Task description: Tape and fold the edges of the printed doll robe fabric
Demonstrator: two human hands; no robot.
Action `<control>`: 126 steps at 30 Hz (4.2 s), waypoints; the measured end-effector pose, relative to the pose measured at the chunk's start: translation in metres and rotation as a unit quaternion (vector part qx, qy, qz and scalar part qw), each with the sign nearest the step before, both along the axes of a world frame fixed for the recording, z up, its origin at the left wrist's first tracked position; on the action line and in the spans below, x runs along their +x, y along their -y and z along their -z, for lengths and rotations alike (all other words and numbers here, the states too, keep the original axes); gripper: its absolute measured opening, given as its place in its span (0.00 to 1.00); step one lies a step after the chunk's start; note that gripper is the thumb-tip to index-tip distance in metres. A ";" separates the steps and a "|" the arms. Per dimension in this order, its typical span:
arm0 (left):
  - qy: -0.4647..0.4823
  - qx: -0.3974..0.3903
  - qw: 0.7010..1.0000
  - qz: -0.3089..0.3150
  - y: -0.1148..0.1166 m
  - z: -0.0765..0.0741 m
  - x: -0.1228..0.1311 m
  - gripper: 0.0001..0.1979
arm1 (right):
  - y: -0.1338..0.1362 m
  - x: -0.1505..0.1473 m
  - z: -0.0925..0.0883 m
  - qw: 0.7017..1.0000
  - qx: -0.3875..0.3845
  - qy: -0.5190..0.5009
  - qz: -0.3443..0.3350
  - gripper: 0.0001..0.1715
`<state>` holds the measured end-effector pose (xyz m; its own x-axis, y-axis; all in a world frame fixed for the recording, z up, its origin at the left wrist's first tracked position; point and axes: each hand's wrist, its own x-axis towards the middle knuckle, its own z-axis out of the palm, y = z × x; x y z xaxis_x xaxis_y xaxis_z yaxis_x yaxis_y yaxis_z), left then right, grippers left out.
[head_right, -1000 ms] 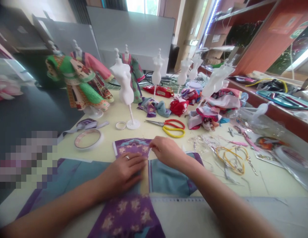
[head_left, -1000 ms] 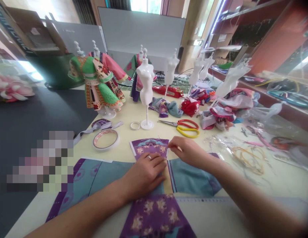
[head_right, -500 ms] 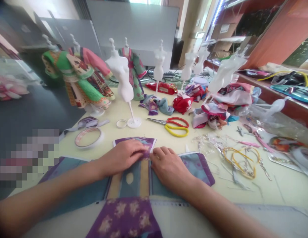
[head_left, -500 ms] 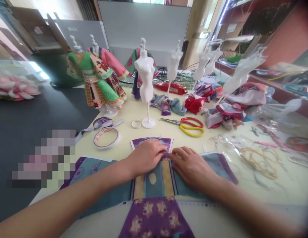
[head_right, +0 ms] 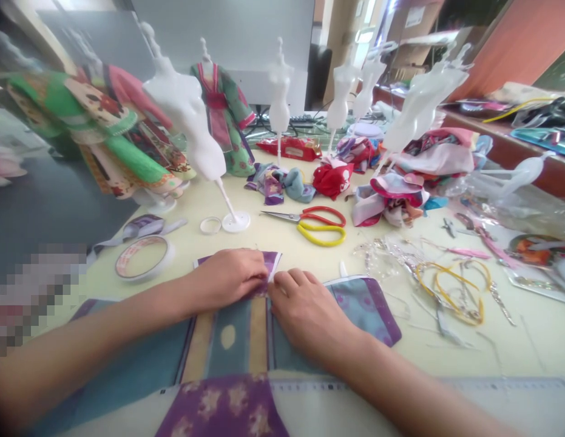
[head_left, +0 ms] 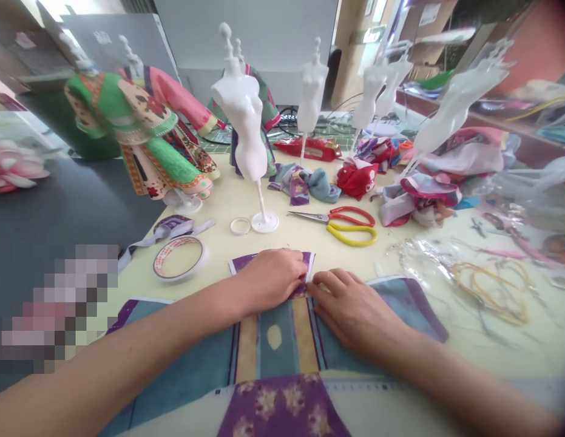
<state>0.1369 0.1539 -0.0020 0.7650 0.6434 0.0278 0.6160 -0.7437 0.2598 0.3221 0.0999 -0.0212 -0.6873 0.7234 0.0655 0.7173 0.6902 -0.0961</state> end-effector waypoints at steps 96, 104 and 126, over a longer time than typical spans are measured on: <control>-0.044 -0.004 0.999 0.030 -0.015 -0.004 0.009 0.08 | 0.017 -0.009 0.003 0.990 0.118 -0.034 -0.064 0.21; -0.003 -0.042 0.999 0.008 -0.016 0.000 0.007 0.09 | 0.007 -0.002 -0.003 0.993 0.067 -0.097 0.014 0.15; 0.006 -0.075 0.997 0.019 -0.025 -0.010 0.002 0.08 | 0.000 -0.007 0.006 0.998 0.046 -0.044 -0.001 0.22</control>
